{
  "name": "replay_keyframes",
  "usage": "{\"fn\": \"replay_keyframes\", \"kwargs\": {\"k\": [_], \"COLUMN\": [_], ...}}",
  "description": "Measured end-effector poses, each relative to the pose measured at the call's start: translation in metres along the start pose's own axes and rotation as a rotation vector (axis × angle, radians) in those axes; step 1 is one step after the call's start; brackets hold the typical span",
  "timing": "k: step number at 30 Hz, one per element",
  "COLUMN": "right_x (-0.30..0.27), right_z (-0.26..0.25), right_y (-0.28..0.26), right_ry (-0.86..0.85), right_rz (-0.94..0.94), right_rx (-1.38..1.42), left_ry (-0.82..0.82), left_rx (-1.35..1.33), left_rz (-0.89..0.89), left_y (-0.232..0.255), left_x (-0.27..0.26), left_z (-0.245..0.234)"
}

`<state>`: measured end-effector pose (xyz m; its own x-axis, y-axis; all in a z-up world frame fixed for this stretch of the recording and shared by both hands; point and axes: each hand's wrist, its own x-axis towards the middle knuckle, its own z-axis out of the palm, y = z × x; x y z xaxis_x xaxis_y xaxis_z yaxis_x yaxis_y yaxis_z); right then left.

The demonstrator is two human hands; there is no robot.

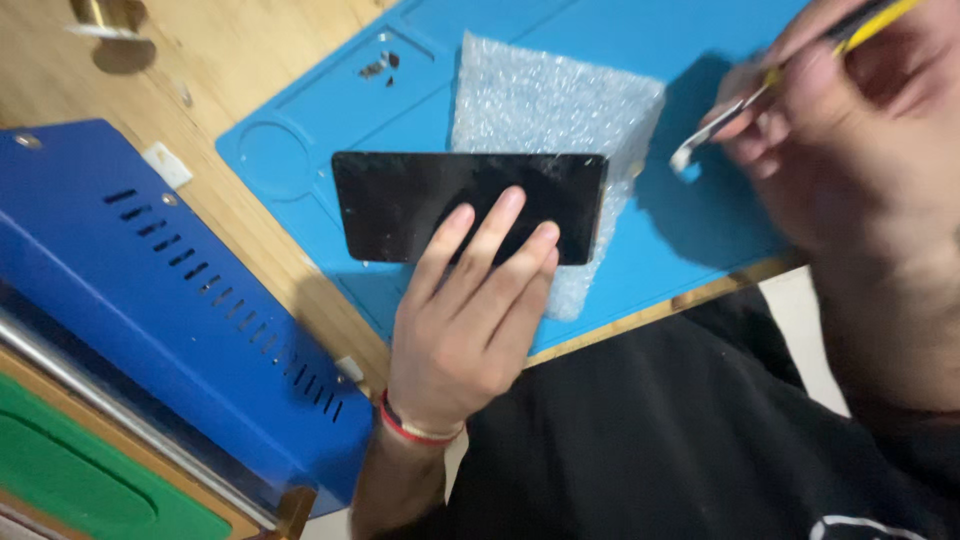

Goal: The person uses a yellow and black screwdriver to pry and scrape the edge of a black smartphone screen. They work on the device while it rests on a piece of bubble wrap on a blue mat, occasionally lifting the phone to inspect the edges.

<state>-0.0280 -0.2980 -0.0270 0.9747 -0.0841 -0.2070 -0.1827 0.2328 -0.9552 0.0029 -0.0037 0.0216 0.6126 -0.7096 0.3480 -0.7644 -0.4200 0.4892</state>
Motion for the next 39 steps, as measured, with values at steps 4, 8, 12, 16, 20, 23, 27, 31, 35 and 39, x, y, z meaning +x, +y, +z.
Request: {"fn": "replay_keyframes", "kwargs": {"k": [4,8,12,16,20,23,27,31,35,39], "right_x": [-0.015,-0.044,-0.056,-0.063,-0.047,-0.050,-0.052,-0.047,-0.044,-0.031], "right_z": [0.019,0.043,0.024,-0.033,-0.023,-0.029,-0.041,-0.043,-0.023,0.006], "right_y": [-0.015,-0.020,-0.021,0.000,-0.021,-0.019,-0.012,-0.006,-0.020,-0.034], "right_ry": [-0.030,-0.086,-0.176,0.175,0.062,0.105,0.187,0.107,-0.131,-0.364], "right_rz": [-0.080,-0.072,-0.219,-0.244,-0.251,-0.300,-0.333,-0.365,-0.191,-0.179], "right_rx": [-0.057,0.004,-0.180,-0.177,-0.295,-0.469,-0.434,-0.185,0.531,0.772], "left_ry": [0.044,0.296,0.316,0.202,0.134,0.155,0.140,0.221,0.305,0.397], "left_rx": [0.018,-0.129,-0.204,-0.058,0.334,0.406,0.368,-0.077,-0.202,0.039], "left_rz": [-0.083,-0.221,-0.216,-0.225,-0.162,-0.194,-0.246,-0.335,-0.426,-0.237], "left_y": [0.011,0.037,0.054,0.048,0.039,0.045,0.051,0.048,0.062,0.066], "left_x": [0.006,-0.005,0.014,0.028,0.056,0.073,0.081,0.080,0.079,0.069], "left_z": [-0.005,0.021,0.026,0.027,0.049,0.054,0.052,0.044,0.045,0.057]}}
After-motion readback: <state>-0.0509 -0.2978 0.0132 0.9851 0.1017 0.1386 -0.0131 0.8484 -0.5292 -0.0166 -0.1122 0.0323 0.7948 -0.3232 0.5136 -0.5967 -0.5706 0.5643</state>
